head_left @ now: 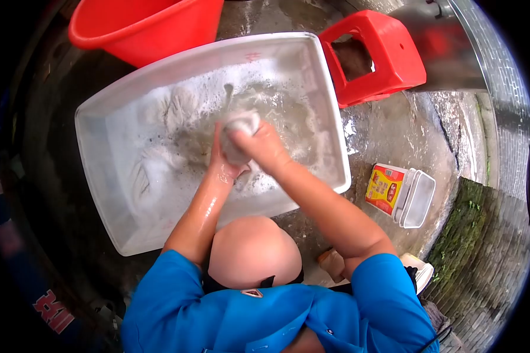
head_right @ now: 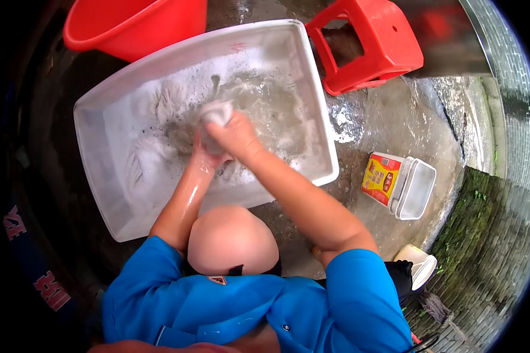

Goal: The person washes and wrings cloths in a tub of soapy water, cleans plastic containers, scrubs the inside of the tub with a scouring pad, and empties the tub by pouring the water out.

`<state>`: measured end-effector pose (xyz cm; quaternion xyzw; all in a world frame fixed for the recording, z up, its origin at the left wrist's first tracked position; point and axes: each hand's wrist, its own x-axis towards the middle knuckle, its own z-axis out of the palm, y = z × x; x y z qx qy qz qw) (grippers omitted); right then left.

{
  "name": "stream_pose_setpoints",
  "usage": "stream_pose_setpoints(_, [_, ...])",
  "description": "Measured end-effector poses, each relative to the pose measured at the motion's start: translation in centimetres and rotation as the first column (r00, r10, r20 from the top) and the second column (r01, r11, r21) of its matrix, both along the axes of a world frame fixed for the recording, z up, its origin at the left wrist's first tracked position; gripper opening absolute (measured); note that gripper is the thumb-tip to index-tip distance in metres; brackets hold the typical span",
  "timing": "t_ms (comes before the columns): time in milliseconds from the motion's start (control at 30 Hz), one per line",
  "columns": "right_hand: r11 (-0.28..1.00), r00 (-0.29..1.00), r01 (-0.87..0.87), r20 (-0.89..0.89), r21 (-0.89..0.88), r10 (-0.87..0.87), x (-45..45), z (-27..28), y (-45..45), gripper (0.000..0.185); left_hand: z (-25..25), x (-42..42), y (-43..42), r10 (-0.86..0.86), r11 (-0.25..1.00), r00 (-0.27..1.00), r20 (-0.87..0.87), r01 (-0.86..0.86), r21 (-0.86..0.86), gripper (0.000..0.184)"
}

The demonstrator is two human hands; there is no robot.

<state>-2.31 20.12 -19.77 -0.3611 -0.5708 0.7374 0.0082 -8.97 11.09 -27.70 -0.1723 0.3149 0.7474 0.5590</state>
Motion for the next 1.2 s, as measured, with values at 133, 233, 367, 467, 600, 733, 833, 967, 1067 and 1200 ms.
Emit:
stream_pose_setpoints(133, [0.905,0.958,-0.017,-0.253,0.426,0.137,0.0,4.4,-4.8,0.032,2.9,0.6,-2.1,-0.003,1.0,0.907,-0.421,0.01,0.015,0.038])
stream_pose_setpoints(233, [0.803,0.845,-0.028,-0.415,0.595,0.338,-0.1,3.8,-6.4,0.035,1.8,-0.2,-0.4,0.085,0.996,0.937,-0.337,-0.075,0.045,0.046])
stream_pose_setpoints(367, [0.531,0.807,0.062,-0.356,0.845,0.471,-1.7,-1.1,-4.5,0.031,3.1,-1.7,1.9,-0.065,0.998,0.965,-0.252,0.063,-0.015,0.039])
stream_pose_setpoints(467, [0.387,0.945,-0.108,-0.025,0.916,0.325,-4.3,-1.8,-0.7,0.028,-1.1,-1.5,1.2,0.058,0.996,0.992,0.116,-0.05,-0.072,0.038])
stream_pose_setpoints(600, [0.591,0.994,-0.097,0.054,0.801,0.09,-4.0,-2.7,2.6,0.03,2.2,-2.9,-0.6,0.014,0.995,0.993,0.118,-0.002,-0.097,0.037])
stream_pose_setpoints(733, [0.875,0.954,0.141,0.173,0.462,-0.245,4.2,-6.9,6.1,0.033,-2.7,-10.4,-8.3,0.285,0.873,0.895,-0.344,-0.391,-0.293,0.041])
stream_pose_setpoints(833, [0.802,0.944,-0.115,0.316,0.586,-0.095,10.8,-11.8,8.3,0.038,1.8,-10.1,-9.2,0.211,0.794,0.775,-0.595,-0.492,-0.358,0.055])
stream_pose_setpoints(967, [0.864,0.824,0.07,0.46,0.499,-0.332,9.9,-13.0,6.8,0.049,0.3,-2.1,-6.7,-0.081,0.831,0.847,-0.526,-0.234,-0.505,0.084])
stream_pose_setpoints(1067, [0.918,0.849,0.391,0.411,-0.069,-0.331,4.9,-10.1,4.3,0.047,1.0,1.5,-2.7,-0.237,0.859,0.966,0.102,0.257,-0.442,0.081])
stream_pose_setpoints(1200, [0.963,0.999,-0.043,0.011,0.265,0.042,-0.2,-1.3,0.0,0.021,1.6,-3.3,0.6,-0.127,0.987,0.989,0.076,0.134,-0.09,0.062])
